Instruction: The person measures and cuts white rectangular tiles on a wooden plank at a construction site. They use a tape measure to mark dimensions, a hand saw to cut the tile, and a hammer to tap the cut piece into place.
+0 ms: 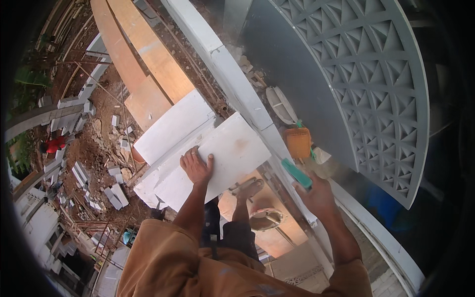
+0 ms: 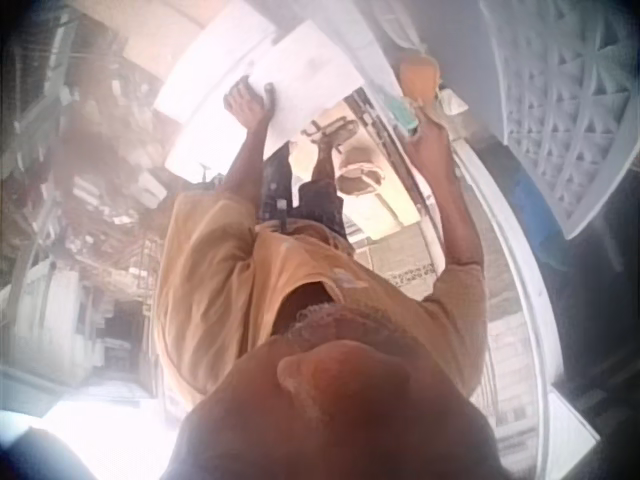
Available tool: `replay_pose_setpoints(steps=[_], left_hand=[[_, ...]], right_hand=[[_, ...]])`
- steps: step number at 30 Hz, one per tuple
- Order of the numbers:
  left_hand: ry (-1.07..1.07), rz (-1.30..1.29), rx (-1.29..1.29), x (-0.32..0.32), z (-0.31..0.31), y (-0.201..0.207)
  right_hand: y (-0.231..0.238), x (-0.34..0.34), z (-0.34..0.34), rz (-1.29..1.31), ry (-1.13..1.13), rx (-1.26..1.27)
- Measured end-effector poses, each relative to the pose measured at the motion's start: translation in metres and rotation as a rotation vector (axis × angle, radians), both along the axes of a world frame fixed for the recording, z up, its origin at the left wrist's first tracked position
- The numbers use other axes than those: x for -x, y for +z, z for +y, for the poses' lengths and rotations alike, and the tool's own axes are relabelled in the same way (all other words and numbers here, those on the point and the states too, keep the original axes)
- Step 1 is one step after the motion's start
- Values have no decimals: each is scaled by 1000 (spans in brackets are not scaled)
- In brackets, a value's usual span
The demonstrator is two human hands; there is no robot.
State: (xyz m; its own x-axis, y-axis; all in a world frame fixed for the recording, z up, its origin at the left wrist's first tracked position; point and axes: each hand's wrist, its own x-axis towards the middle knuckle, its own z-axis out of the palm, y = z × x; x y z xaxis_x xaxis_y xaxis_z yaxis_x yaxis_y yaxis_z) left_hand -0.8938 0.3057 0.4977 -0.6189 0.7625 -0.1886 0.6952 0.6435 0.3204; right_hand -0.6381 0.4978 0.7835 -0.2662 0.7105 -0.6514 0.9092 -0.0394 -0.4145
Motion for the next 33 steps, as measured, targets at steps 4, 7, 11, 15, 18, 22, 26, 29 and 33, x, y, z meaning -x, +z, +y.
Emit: replay_pose_setpoints(steps=[4,7,11,15,18,22,26,29,33], left_hand=[[-22,35,2,-1,2,-2],[-53,48,4,1,1,-3],[-37,59,-11,-1,8,-10],[-35,84,-46,0,6,-6],[-83,123,-88,-3,15,-14],[-74,142,-76,-4,16,-9],[-56,100,-65,3,7,-9],[-36,94,-28,6,5,-12],[-31,56,-45,4,14,-9]], right_hand=[[-72,57,29,30,118,-96],[-58,16,-6,-33,35,60],[35,-77,-69,24,60,-122],[25,-64,-53,41,45,-81],[-61,15,-3,68,37,-13],[-82,13,-8,107,84,-119],[27,-48,-49,48,-46,40],[74,-37,-33,92,-133,120],[12,18,-6,19,-20,134]])
